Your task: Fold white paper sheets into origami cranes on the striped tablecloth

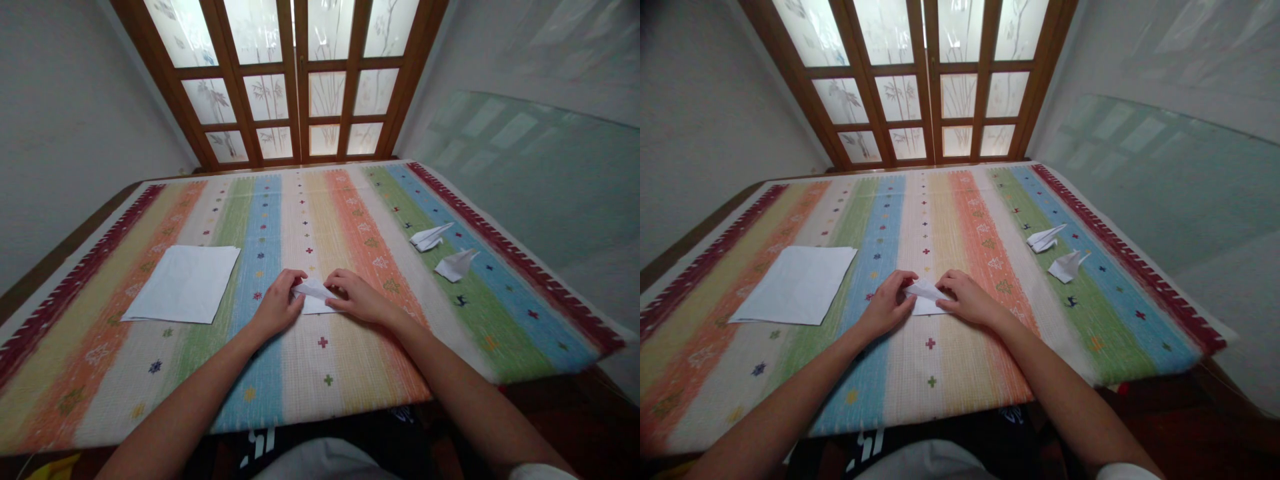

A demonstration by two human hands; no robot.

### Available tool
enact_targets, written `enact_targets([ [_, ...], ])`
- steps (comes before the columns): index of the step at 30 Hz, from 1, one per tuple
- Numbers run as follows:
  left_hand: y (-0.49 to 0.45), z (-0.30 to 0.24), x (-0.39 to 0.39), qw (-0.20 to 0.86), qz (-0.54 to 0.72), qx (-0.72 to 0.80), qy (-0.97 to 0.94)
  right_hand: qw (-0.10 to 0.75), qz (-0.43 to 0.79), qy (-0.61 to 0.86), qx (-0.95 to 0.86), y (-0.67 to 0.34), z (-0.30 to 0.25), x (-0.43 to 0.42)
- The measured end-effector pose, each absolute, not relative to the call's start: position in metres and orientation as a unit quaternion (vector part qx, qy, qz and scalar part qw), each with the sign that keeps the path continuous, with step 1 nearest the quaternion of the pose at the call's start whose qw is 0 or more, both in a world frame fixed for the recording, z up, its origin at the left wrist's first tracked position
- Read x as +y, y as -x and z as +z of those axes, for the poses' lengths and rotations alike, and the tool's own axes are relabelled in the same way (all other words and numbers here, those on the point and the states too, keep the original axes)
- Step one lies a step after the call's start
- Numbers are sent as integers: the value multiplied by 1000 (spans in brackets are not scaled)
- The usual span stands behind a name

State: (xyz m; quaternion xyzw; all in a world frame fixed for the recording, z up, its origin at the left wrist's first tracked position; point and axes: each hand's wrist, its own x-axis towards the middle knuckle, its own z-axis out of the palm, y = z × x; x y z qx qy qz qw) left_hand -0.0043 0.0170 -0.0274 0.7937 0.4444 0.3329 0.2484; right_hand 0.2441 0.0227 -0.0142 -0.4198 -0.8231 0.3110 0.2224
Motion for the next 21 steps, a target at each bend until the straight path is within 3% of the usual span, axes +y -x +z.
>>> enact_targets([
  [5,5,-23,17,297,374,454,-752,236,383,442,-776,-244,-11,23],
  [12,3,-24,17,458,424,467,-626,328,461,472,-676,-245,-15,26],
  [17,4,-24,17,380,398,454,-701,341,440,469,-685,-240,-15,22],
  [21,3,-22,16,367,399,434,-719,333,500,422,-679,-234,-12,18],
])
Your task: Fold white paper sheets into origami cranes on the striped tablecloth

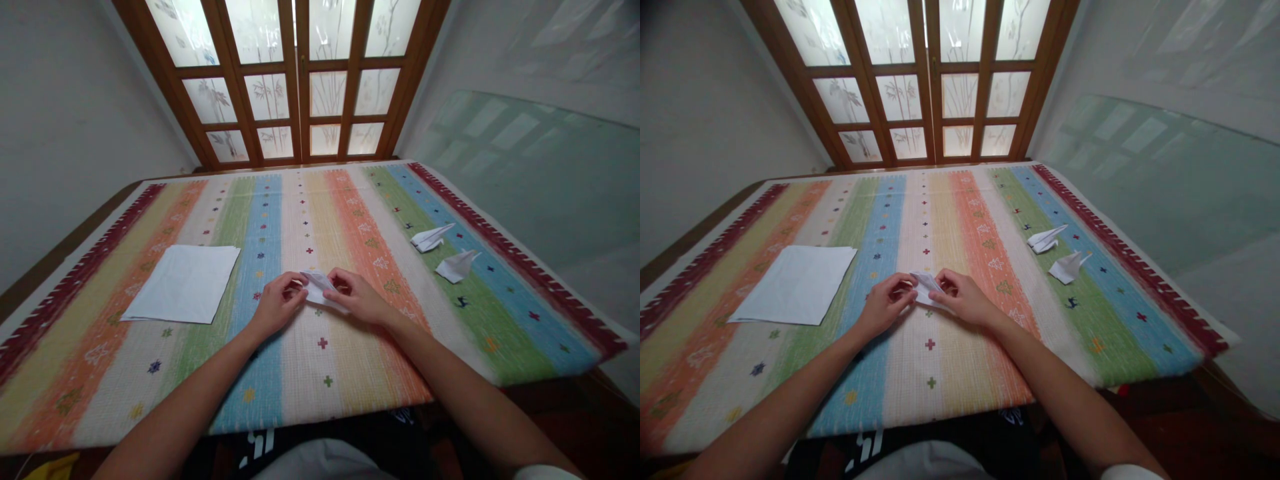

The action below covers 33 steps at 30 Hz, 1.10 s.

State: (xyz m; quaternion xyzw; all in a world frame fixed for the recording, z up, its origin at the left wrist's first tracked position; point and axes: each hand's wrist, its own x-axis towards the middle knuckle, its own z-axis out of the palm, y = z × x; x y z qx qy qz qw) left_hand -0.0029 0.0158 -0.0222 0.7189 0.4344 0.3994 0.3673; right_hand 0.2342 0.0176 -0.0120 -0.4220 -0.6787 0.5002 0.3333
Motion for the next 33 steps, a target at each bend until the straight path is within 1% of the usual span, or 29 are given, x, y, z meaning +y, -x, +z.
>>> enact_targets([
  [5,2,-20,15,341,402,431,-733,316,574,386,-649,-229,-12,17],
  [10,3,-14,12,348,405,404,-743,324,616,356,-624,-226,-14,14],
  [14,1,-14,10,358,415,416,-726,343,612,338,-627,-224,-14,13],
  [25,2,-12,9,365,425,421,-713,355,596,342,-635,-228,-20,17],
  [29,3,-13,11,389,441,423,-689,350,573,368,-643,-231,-16,19],
  [33,2,-15,12,451,438,419,-655,377,571,379,-623,-231,-15,21],
])
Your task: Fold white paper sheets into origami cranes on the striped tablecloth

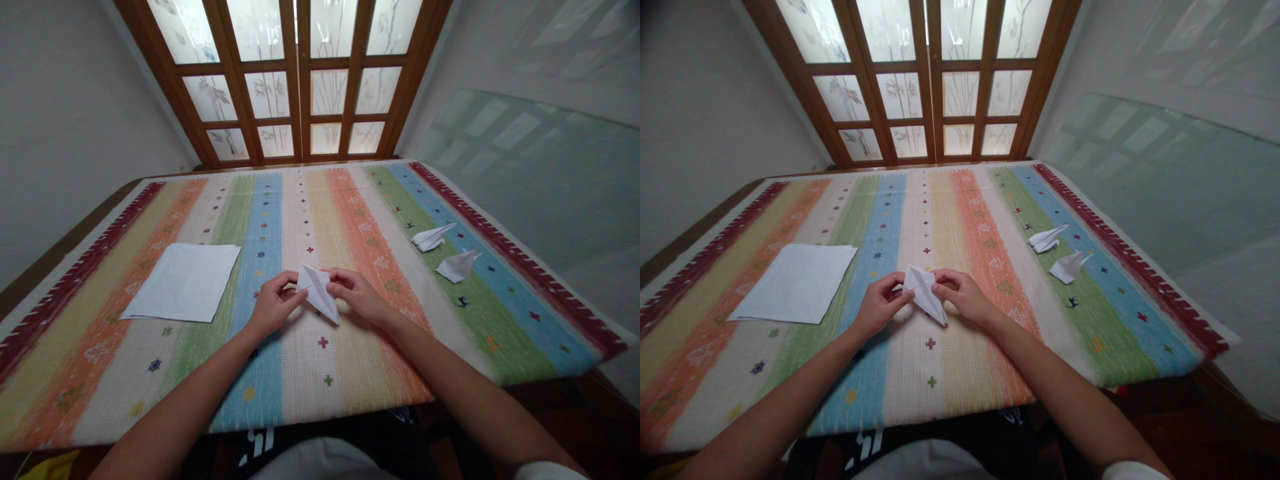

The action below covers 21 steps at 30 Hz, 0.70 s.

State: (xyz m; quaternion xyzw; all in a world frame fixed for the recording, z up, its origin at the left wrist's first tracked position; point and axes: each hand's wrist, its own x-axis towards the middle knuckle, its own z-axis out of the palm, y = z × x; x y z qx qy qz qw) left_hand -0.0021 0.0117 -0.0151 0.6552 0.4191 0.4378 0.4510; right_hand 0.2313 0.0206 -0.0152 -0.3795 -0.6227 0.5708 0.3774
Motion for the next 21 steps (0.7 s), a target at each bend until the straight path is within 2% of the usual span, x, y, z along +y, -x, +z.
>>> enact_targets([
  [9,-5,-19,10,543,458,402,-577,433,571,409,-564,-225,-21,22],
  [15,-1,-14,9,517,384,414,-643,400,470,447,-647,-226,-17,18],
  [21,-2,-14,8,537,370,437,-620,365,532,439,-625,-229,-15,18],
])
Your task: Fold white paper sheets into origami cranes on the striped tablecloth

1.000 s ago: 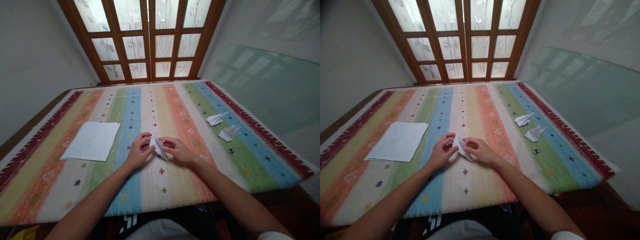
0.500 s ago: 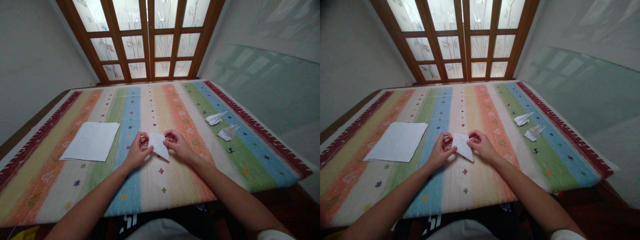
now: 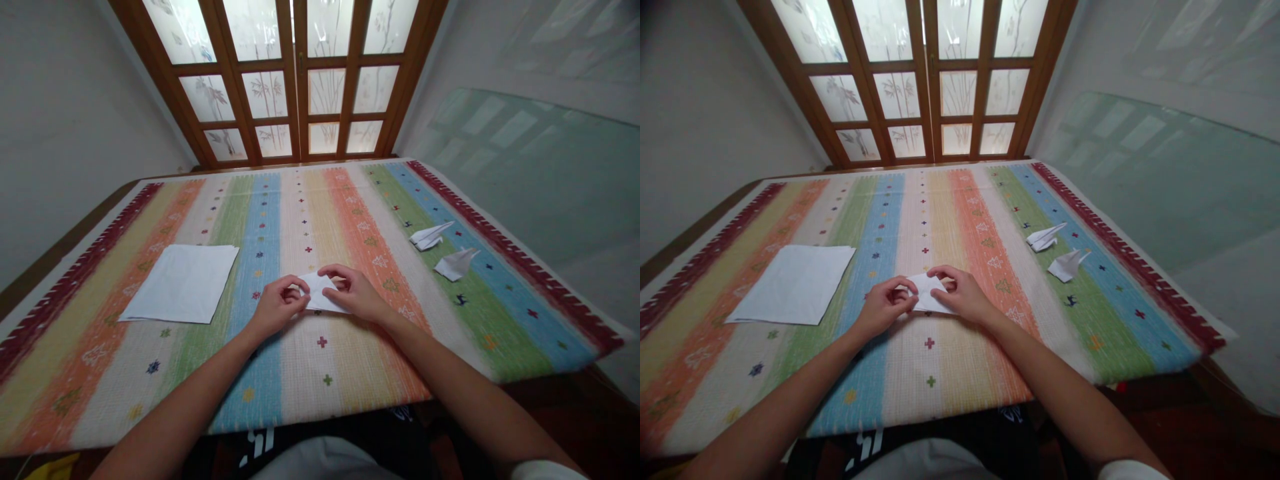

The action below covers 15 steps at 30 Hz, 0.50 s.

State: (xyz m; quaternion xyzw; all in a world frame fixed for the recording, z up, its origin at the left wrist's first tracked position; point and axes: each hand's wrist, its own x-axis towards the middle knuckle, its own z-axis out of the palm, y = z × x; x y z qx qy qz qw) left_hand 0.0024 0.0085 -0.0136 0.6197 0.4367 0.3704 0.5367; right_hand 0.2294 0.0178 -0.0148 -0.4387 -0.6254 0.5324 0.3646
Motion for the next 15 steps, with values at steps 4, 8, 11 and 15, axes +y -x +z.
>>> enact_targets([
  [4,-2,-16,9,537,380,453,-602,378,563,425,-600,-231,-15,19],
  [8,-2,-16,10,559,393,443,-580,356,557,427,-617,-231,-14,18],
  [11,-1,-16,14,553,418,449,-565,362,547,446,-609,-234,-16,22],
  [15,3,-16,19,527,489,458,-523,409,564,451,-559,-244,-20,32],
])
